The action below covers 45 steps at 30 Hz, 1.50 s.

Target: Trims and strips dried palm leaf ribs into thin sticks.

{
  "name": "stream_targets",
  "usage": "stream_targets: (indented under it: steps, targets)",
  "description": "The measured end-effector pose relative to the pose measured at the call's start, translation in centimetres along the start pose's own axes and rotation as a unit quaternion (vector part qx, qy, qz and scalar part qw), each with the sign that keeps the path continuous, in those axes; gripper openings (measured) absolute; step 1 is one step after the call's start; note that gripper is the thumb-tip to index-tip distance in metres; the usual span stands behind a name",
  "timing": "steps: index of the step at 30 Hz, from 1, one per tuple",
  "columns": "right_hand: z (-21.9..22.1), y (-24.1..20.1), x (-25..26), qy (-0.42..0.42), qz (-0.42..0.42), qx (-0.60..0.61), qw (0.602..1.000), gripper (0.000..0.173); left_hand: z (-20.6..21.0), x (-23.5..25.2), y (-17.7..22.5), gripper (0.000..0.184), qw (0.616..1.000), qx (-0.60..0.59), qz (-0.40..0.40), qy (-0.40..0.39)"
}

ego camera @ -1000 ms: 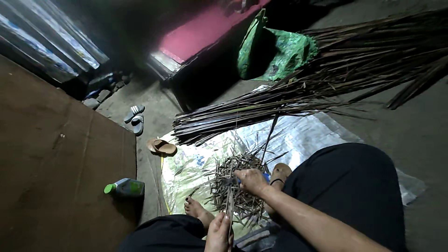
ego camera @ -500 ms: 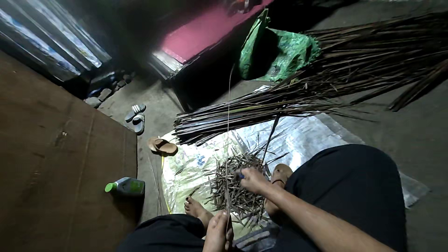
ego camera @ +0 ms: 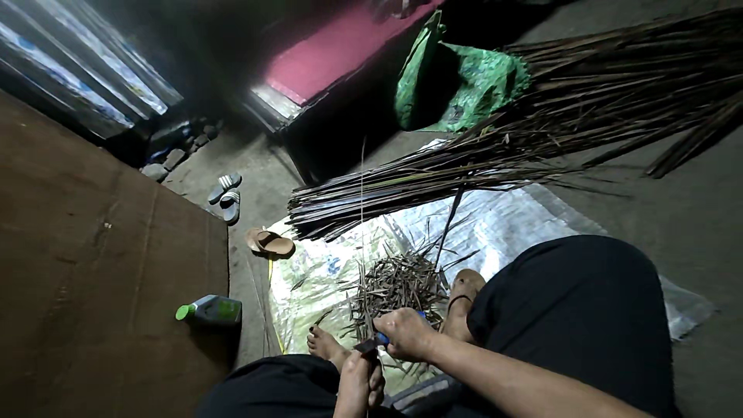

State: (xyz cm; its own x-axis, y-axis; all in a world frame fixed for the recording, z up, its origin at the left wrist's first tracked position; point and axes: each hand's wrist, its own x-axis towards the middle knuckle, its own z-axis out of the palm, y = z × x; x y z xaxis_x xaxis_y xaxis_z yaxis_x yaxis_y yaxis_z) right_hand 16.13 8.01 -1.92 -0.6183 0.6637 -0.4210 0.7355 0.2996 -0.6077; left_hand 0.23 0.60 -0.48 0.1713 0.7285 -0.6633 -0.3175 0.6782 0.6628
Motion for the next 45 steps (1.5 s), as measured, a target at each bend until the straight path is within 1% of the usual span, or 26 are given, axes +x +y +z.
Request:
stream_targets:
  steps: [5, 8, 11, 15, 18, 21, 23, 26, 32, 36, 39, 45]
  targets:
    - [-0.7, 1.5, 0.7, 0.003, 0.088, 0.003, 0.996, 0.035, -0.1, -0.3, 0.0, 0.037, 1.000, 0.016, -0.009, -0.021]
    - [-1.4, 2.6, 1.2, 0.009, 0.144, -0.004, 0.990, 0.035, -0.2, -0.4, -0.3, 0.038, 0.999, 0.012, -0.011, -0.031]
    - [-1.9, 2.8, 1.4, 0.025, 0.182, -0.014, 0.983, 0.035, -0.2, -0.3, -0.3, 0.037, 0.999, 0.019, -0.006, -0.028]
    - [-1.8, 2.5, 1.5, 0.057, 0.192, -0.035, 0.979, 0.031, -0.2, -0.3, -0.1, 0.039, 1.000, 0.021, -0.009, -0.020]
    - [-2.1, 2.6, 1.5, 0.049, 0.207, -0.029, 0.977, 0.032, -0.3, -0.3, -0.1, 0.040, 0.999, 0.015, -0.009, -0.032]
    - [-3.0, 2.9, 1.3, 0.033, 0.236, -0.018, 0.971, 0.035, -0.4, -0.4, -0.1, 0.040, 0.999, 0.016, -0.012, -0.027]
    - [-3.4, 2.4, 1.1, 0.038, 0.241, -0.017, 0.970, 0.035, -0.4, -0.4, -0.1, 0.038, 0.999, 0.031, -0.010, -0.022]
    - [-3.5, 1.9, 0.9, 0.042, 0.248, -0.014, 0.968, 0.034, -0.3, -0.3, -0.1, 0.038, 0.999, 0.036, -0.014, -0.034]
    - [-3.4, 2.3, 1.4, 0.028, 0.254, -0.007, 0.967, 0.035, -0.3, -0.6, 0.1, 0.040, 0.998, 0.024, -0.027, -0.049]
    - [-3.8, 3.6, 1.7, 0.039, 0.303, 0.023, 0.952, 0.036, -0.2, -0.9, -0.1, 0.040, 0.998, 0.026, -0.038, -0.049]
    - [-4.2, 3.5, 1.5, 0.044, 0.312, 0.028, 0.949, 0.036, -0.5, -0.8, -0.2, 0.040, 0.998, 0.033, -0.026, -0.047]
    - [-4.0, 4.6, 1.9, 0.042, 0.317, 0.024, 0.947, 0.036, -0.4, -1.0, -0.3, 0.038, 0.996, 0.038, -0.040, -0.072]
